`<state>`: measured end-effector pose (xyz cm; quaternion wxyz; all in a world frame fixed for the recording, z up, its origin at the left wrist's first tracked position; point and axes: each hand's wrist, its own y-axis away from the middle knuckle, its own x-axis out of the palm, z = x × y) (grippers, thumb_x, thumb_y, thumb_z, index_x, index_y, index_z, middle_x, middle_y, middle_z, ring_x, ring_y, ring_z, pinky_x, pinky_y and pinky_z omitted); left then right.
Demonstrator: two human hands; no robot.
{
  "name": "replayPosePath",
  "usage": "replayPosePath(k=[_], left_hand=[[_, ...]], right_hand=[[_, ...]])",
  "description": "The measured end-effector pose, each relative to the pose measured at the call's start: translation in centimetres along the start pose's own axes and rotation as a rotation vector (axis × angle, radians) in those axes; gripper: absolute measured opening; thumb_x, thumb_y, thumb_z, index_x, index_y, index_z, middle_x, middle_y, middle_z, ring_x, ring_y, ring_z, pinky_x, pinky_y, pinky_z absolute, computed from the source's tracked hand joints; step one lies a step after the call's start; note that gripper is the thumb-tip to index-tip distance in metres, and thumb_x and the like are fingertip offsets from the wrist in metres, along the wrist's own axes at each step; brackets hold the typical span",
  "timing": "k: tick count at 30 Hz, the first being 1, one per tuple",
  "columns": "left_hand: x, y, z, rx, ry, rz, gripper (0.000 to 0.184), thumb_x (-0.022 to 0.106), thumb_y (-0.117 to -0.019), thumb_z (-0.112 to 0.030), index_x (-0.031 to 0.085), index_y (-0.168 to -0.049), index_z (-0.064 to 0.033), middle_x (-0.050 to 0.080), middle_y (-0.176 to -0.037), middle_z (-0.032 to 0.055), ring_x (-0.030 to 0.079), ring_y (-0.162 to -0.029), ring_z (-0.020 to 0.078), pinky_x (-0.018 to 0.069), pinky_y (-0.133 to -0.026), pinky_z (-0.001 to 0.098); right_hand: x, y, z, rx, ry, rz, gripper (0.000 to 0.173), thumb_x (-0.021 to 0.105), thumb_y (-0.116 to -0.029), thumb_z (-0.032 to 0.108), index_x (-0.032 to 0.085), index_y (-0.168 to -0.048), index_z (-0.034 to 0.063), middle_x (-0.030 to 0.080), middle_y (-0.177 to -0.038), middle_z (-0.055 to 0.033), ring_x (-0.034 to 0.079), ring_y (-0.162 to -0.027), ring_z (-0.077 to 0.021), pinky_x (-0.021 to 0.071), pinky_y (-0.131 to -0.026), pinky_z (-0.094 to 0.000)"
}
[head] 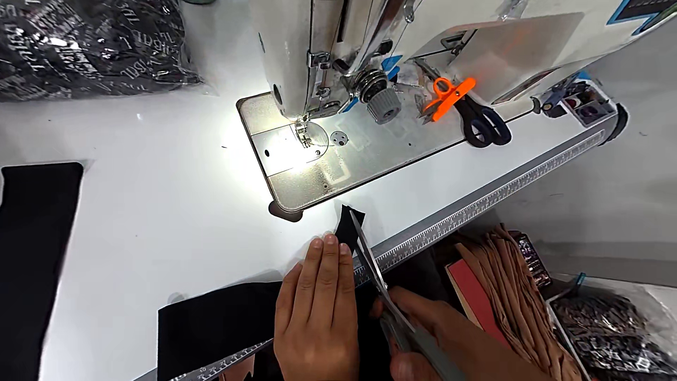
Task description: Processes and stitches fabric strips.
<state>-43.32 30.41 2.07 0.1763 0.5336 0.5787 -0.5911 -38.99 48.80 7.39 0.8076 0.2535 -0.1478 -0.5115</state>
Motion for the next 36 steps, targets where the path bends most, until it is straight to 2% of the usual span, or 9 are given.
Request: replayPosePath(k=[7,13,20,23,36], left_hand=[[0.2,0.2,0.3,0.005,0.038,-0.014,0.035,0.053,-0.0949,0.002,0.078,-0.117,-0.0095,0.074,-0.124,0.0047,0.067,-0.120,0.0230,0.0473,-0.104,0.0384],[0.2,0.3,0.4,0.002,0.047,0.002,0.037,0.052,-0.0946,0.002,0.077,-0.119,-0.0101,0.073,-0.126,0.0041,0.066,-0.123,0.0226,0.0458,-0.105,0.0390],[0.2,0.4,0.4,0.002,0.049,0.000,0.037,0.052,-0.0945,0.003,0.077,-0.119,-0.0096,0.073,-0.127,0.0044,0.065,-0.123,0.0228,0.0448,-0.106,0.0388],[0.2,0.4,0.4,0.004,0.044,0.007,0.038,0.052,-0.0938,0.004,0.077,-0.119,-0.0094,0.073,-0.127,0.0046,0.066,-0.123,0.0229,0.0450,-0.106,0.0389],[0.1,0.4,0.3,0.003,0.039,0.014,0.038,0.053,-0.0931,0.004,0.077,-0.119,-0.0094,0.073,-0.127,0.0047,0.065,-0.124,0.0232,0.0438,-0.108,0.0398]], right_hand=[[-0.3,-0.5,0.8,0.044,0.143,-0.076,0.072,0.064,-0.0838,0.075,0.061,-0.127,0.0173,0.060,-0.076,0.0062,0.060,-0.061,-0.0039,0.0524,-0.053,-0.0237],[-0.7,-0.1,1.3,0.074,0.256,-0.096,0.067,0.065,-0.0848,0.073,0.063,-0.125,0.0204,0.059,-0.075,0.0076,0.056,-0.059,-0.0021,0.0480,-0.051,-0.0223],[-0.3,0.1,1.8,0.092,0.249,-0.117,0.062,0.065,-0.0872,0.070,0.063,-0.124,0.0191,0.058,-0.073,0.0065,0.058,-0.058,-0.0034,0.0500,-0.051,-0.0235],[-0.2,0.2,2.0,0.105,0.243,-0.123,0.060,0.066,-0.0879,0.067,0.064,-0.122,0.0182,0.062,-0.075,0.0054,0.060,-0.059,-0.0044,0.0526,-0.052,-0.0245],[0.0,0.4,1.7,0.092,0.172,-0.119,0.055,0.068,-0.0899,0.062,0.064,-0.121,0.0173,0.064,-0.077,0.0049,0.062,-0.060,-0.0048,0.0542,-0.053,-0.0248]])
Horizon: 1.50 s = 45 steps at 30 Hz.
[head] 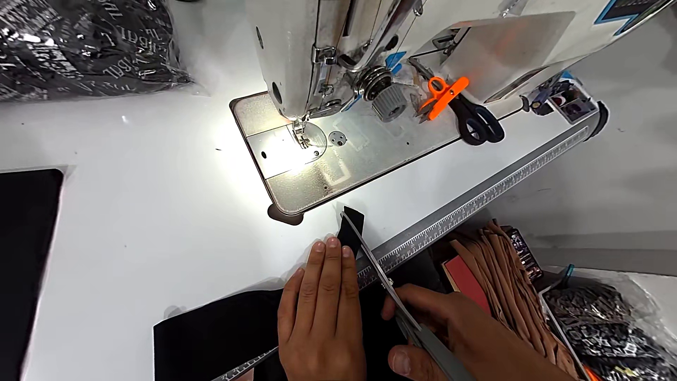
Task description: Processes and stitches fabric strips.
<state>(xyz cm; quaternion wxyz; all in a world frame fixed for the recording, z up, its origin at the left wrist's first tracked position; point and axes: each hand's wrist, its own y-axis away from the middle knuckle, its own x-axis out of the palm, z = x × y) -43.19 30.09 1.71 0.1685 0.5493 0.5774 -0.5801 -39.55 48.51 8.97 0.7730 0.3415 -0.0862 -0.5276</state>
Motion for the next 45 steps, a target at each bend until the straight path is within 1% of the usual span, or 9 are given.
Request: replayPosePath(k=[9,25,28,32,33,35,39,42,45], left_hand=[[0.0,-0.1,0.0,-0.011,0.005,0.000,0.039,0.053,-0.0930,0.006,0.077,-0.119,-0.0095,0.073,-0.127,0.0048,0.066,-0.123,0.0227,0.0443,-0.108,0.0399],[-0.5,-0.3,0.1,0.021,-0.022,0.016,0.041,0.052,-0.0920,0.008,0.078,-0.117,-0.0101,0.073,-0.127,0.0035,0.066,-0.123,0.0237,0.0478,-0.105,0.0374],[-0.9,-0.3,0.7,0.061,-0.030,0.047,0.044,0.051,-0.0915,0.008,0.077,-0.120,-0.0122,0.072,-0.129,0.0021,0.065,-0.125,0.0228,0.0471,-0.106,0.0401],[-2.1,-1.6,3.6,0.118,-0.028,0.093,0.042,0.049,-0.0988,-0.002,0.069,-0.131,-0.0182,0.065,-0.139,0.0074,0.061,-0.128,0.0282,0.0491,-0.097,0.0483],[-2.5,-2.3,4.6,0.121,-0.056,0.094,0.037,0.052,-0.1014,-0.008,0.067,-0.134,-0.0154,0.066,-0.136,0.0114,0.063,-0.125,0.0320,0.0507,-0.094,0.0509],[-3.2,-4.0,6.4,0.134,-0.097,0.109,0.036,0.052,-0.1050,-0.026,0.064,-0.135,-0.0081,0.067,-0.126,0.0168,0.064,-0.116,0.0369,0.0511,-0.091,0.0543],[-5.2,-5.2,8.7,0.111,-0.093,0.151,0.054,0.049,-0.1017,-0.050,0.068,-0.126,-0.0053,0.069,-0.115,0.0145,0.065,-0.110,0.0341,0.0498,-0.091,0.0542],[-6.3,-3.9,9.4,0.077,-0.015,0.186,0.060,0.054,-0.0958,-0.061,0.070,-0.124,-0.0103,0.069,-0.116,0.0084,0.065,-0.111,0.0279,0.0512,-0.092,0.0512],[-6.1,-2.4,9.4,0.045,0.004,0.168,0.047,0.064,-0.0922,-0.051,0.074,-0.117,-0.0133,0.069,-0.109,0.0056,0.065,-0.106,0.0267,0.0518,-0.088,0.0502]], right_hand=[[-0.7,-0.1,-0.2,0.013,-0.099,0.054,0.046,0.072,-0.0909,0.055,0.065,-0.117,0.0174,0.067,-0.077,0.0064,0.066,-0.060,-0.0043,0.0573,-0.053,-0.0233],[-2.9,-1.0,-0.8,0.049,-0.193,0.171,0.056,0.075,-0.0812,0.066,0.066,-0.115,0.0224,0.067,-0.073,0.0064,0.066,-0.057,-0.0059,0.0578,-0.051,-0.0224],[-3.8,-0.5,-1.3,-0.059,-0.087,0.029,0.057,0.075,-0.0820,0.066,0.066,-0.117,0.0223,0.067,-0.075,0.0071,0.065,-0.056,-0.0049,0.0580,-0.050,-0.0231],[-7.8,-0.2,-2.2,-0.267,0.430,-0.440,0.068,0.076,-0.0807,0.063,0.059,-0.136,0.0263,0.073,-0.079,0.0087,0.067,-0.059,-0.0071,0.0584,-0.050,-0.0309],[-9.0,-0.6,-1.5,-0.288,0.606,-0.549,0.065,0.077,-0.0820,0.048,0.056,-0.138,0.0214,0.073,-0.081,0.0053,0.067,-0.059,-0.0122,0.0575,-0.050,-0.0371],[-10.9,-2.1,0.3,-0.277,0.814,-0.692,0.057,0.080,-0.0829,0.017,0.058,-0.135,0.0088,0.072,-0.085,-0.0117,0.068,-0.064,-0.0336,0.0540,-0.055,-0.0589],[-13.3,-5.7,2.2,-0.300,0.970,-0.782,0.031,0.076,-0.0900,0.005,0.071,-0.121,0.0045,0.070,-0.107,-0.0246,0.068,-0.094,-0.0494,0.0521,-0.074,-0.0710],[-11.6,-6.1,2.7,-0.515,0.956,-0.881,0.022,0.059,-0.0985,0.002,0.071,-0.117,-0.0009,0.068,-0.121,-0.0253,0.064,-0.111,-0.0499,0.0522,-0.084,-0.0685],[-6.9,-7.3,2.1,-0.801,0.790,-0.734,0.022,0.064,-0.0976,0.016,0.073,-0.116,0.0079,0.068,-0.123,-0.0118,0.066,-0.113,-0.0318,0.0563,-0.090,-0.0524]])
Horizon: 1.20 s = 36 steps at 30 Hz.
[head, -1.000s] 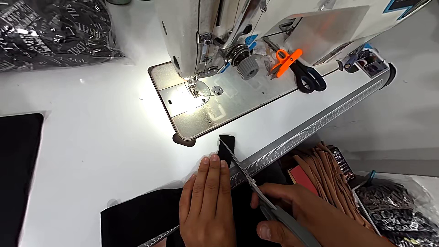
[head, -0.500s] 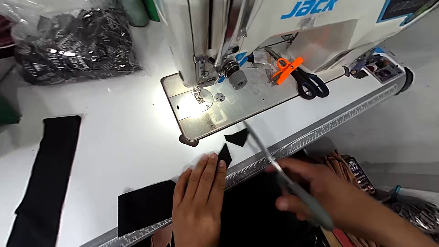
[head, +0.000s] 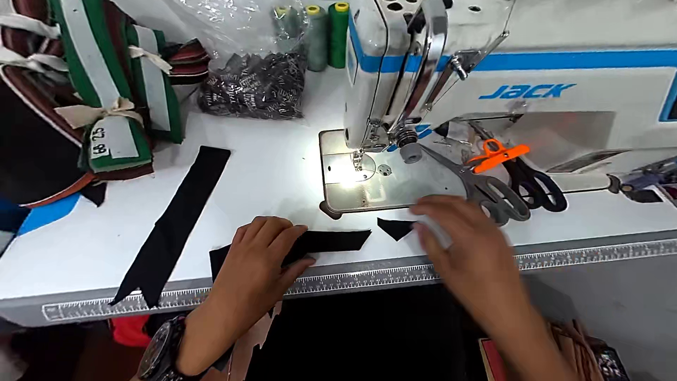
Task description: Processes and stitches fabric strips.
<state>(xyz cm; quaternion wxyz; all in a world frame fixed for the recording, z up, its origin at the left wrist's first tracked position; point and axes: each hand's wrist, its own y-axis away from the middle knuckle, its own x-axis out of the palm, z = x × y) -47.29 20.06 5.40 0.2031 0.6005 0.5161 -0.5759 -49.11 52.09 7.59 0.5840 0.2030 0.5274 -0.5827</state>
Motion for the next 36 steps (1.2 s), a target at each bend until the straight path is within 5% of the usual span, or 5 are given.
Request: replayPosePath(k=[5,9,20,30,36], left_hand=[[0.1,0.7,-0.9,0.064,0.056,-0.065,0.014,0.065,-0.0927,-0.024,0.077,-0.098,-0.0180,0.067,-0.108,0.0016,0.062,-0.110,0.0220,0.0505,-0.093,0.0442],[-0.3,0.7,-0.6,0.309,0.123,0.025,0.022,0.055,-0.0975,-0.014,0.075,-0.107,-0.0127,0.067,-0.131,0.0055,0.058,-0.130,0.0230,0.0446,-0.113,0.0461],[1.4,-2.2,2.0,0.535,0.026,0.325,0.068,0.019,-0.1082,-0.056,0.043,-0.157,-0.0141,0.034,-0.167,0.0010,0.023,-0.157,0.0162,0.0210,-0.128,0.0462],[3.0,-6.8,3.4,0.445,0.004,0.310,0.075,0.013,-0.1062,-0.060,0.036,-0.160,-0.0135,0.027,-0.170,0.0016,0.019,-0.158,0.0168,0.0191,-0.128,0.0507],[3.8,-6.6,1.5,0.325,-0.022,0.257,0.079,0.013,-0.1048,-0.064,0.037,-0.160,-0.0126,0.028,-0.169,0.0024,0.020,-0.157,0.0171,0.0208,-0.127,0.0506]], right_hand=[[4.3,1.4,2.5,-0.007,-0.152,-0.009,0.030,0.067,-0.0941,0.027,0.073,-0.122,0.0182,0.063,-0.135,-0.0020,0.058,-0.125,-0.0250,0.0512,-0.098,-0.0476],[3.5,2.2,1.5,0.023,-0.143,-0.065,0.032,0.062,-0.0951,0.023,0.071,-0.125,0.0159,0.062,-0.137,-0.0032,0.057,-0.127,-0.0245,0.0508,-0.099,-0.0456],[3.7,2.8,-3.1,-0.114,0.105,0.049,0.049,0.040,-0.1062,0.050,0.067,-0.138,0.0225,0.054,-0.153,-0.0005,0.042,-0.147,-0.0322,0.0318,-0.117,-0.0648],[3.8,1.3,-5.1,-0.053,0.040,-0.085,0.048,0.046,-0.1047,0.051,0.070,-0.130,0.0190,0.056,-0.150,-0.0097,0.045,-0.144,-0.0374,0.0346,-0.115,-0.0632],[3.7,-0.6,-5.0,-0.175,-0.015,-0.015,0.047,0.045,-0.1057,0.052,0.068,-0.133,0.0215,0.057,-0.150,-0.0033,0.045,-0.144,-0.0316,0.0350,-0.116,-0.0621]])
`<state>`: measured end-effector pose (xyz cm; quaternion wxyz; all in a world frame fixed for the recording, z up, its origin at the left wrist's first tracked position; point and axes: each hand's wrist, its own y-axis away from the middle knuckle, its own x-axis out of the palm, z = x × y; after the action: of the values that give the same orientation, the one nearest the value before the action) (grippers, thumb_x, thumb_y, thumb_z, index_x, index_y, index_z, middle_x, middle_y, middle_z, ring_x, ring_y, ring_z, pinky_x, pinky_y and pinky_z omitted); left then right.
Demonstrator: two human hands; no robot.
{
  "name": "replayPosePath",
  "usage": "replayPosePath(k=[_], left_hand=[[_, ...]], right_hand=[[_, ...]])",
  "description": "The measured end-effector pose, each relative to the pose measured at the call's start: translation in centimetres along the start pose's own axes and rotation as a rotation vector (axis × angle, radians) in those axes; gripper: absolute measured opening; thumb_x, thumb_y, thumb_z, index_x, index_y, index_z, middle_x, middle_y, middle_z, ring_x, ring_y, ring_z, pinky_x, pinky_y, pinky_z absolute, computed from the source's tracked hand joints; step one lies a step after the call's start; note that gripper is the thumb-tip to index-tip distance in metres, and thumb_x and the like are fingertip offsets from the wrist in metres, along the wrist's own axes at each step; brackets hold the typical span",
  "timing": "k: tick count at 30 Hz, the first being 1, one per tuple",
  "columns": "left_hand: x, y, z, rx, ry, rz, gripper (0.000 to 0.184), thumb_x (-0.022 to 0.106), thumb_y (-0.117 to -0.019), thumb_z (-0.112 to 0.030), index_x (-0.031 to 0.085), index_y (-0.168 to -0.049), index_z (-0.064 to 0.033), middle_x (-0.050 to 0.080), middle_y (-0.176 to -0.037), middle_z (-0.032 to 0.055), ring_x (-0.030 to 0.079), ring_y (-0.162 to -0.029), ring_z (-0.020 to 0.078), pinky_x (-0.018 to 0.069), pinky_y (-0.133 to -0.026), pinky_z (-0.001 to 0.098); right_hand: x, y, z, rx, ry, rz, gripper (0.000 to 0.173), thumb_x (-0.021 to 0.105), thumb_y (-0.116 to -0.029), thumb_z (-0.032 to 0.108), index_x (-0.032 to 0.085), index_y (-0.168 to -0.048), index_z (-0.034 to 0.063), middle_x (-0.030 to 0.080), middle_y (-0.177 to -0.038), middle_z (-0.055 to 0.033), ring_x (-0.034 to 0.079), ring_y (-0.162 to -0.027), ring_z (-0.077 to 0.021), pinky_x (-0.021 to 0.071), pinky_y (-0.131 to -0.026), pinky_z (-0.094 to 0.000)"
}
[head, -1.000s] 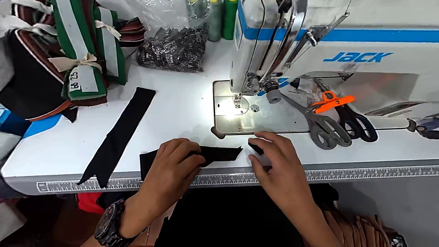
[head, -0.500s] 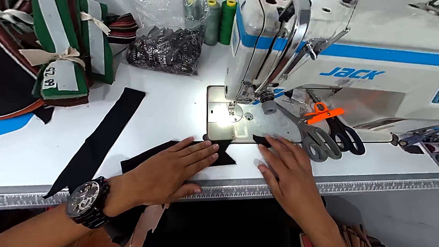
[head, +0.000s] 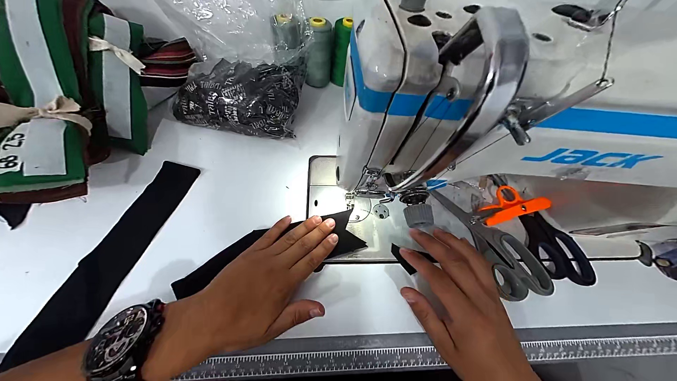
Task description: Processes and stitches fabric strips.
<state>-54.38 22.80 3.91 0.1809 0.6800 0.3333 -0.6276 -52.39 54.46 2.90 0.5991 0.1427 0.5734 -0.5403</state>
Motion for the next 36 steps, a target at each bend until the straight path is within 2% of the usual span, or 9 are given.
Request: replayPosePath(k=[4,7,12,18,22,26,36], left_hand=[[0.2,-0.2,-0.9,-0.044,-0.020,-0.011,0.080,0.014,-0.1049,-0.063,0.040,-0.158,-0.0102,0.031,-0.168,0.0047,0.023,-0.157,0.0197,0.0203,-0.126,0.0528],[0.3,-0.5,-1.2,-0.064,-0.031,-0.007,0.082,0.012,-0.1044,-0.064,0.038,-0.159,-0.0096,0.030,-0.168,0.0047,0.022,-0.157,0.0197,0.0201,-0.126,0.0536],[0.6,-0.4,-2.0,-0.097,-0.035,-0.016,0.084,0.010,-0.1034,-0.067,0.037,-0.159,-0.0101,0.030,-0.168,0.0049,0.024,-0.157,0.0209,0.0207,-0.125,0.0556],[1.1,-1.1,-2.7,-0.137,-0.054,-0.041,0.084,0.011,-0.1031,-0.067,0.038,-0.159,-0.0103,0.032,-0.168,0.0051,0.025,-0.156,0.0211,0.0210,-0.125,0.0551],[1.5,-1.6,-3.5,-0.175,-0.071,-0.064,0.085,0.011,-0.1029,-0.067,0.039,-0.159,-0.0093,0.033,-0.167,0.0070,0.025,-0.156,0.0237,0.0188,-0.125,0.0582],[1.6,-1.9,-4.1,-0.207,-0.103,-0.054,0.087,0.009,-0.1021,-0.069,0.039,-0.159,-0.0091,0.032,-0.167,0.0072,0.024,-0.156,0.0243,0.0174,-0.123,0.0620],[1.8,-2.1,-4.4,-0.227,-0.168,-0.054,0.088,0.009,-0.1013,-0.070,0.038,-0.159,-0.0093,0.033,-0.167,0.0074,0.027,-0.156,0.0251,0.0191,-0.120,0.0631]], right_hand=[[0.7,-2.3,1.0,-0.118,-0.009,0.091,0.050,0.044,-0.1053,0.055,0.066,-0.137,0.0221,0.056,-0.150,-0.0024,0.045,-0.144,-0.0282,0.0354,-0.116,-0.0601],[1.4,-3.4,1.7,-0.139,0.055,0.146,0.054,0.041,-0.1041,0.060,0.064,-0.140,0.0264,0.056,-0.147,-0.0069,0.047,-0.141,-0.0300,0.0365,-0.115,-0.0575],[1.5,-3.7,1.4,-0.156,0.132,0.223,0.055,0.036,-0.1034,0.063,0.063,-0.140,0.0317,0.053,-0.151,-0.0065,0.043,-0.145,-0.0311,0.0344,-0.116,-0.0583],[0.9,-4.0,-0.2,-0.219,0.133,0.258,0.058,0.034,-0.1033,0.064,0.061,-0.142,0.0305,0.053,-0.151,-0.0074,0.045,-0.144,-0.0307,0.0362,-0.115,-0.0580],[0.8,-4.9,-1.6,-0.289,0.119,0.303,0.058,0.033,-0.1031,0.065,0.058,-0.146,0.0335,0.050,-0.154,-0.0078,0.041,-0.146,-0.0304,0.0342,-0.117,-0.0575],[0.7,-5.9,-2.8,-0.331,0.058,0.325,0.056,0.035,-0.1032,0.064,0.059,-0.144,0.0330,0.050,-0.154,-0.0058,0.038,-0.149,-0.0287,0.0331,-0.119,-0.0561],[0.9,-6.1,-3.7,-0.326,-0.001,0.324,0.054,0.036,-0.1040,0.061,0.060,-0.143,0.0315,0.051,-0.153,-0.0028,0.039,-0.149,-0.0252,0.0329,-0.120,-0.0531]])
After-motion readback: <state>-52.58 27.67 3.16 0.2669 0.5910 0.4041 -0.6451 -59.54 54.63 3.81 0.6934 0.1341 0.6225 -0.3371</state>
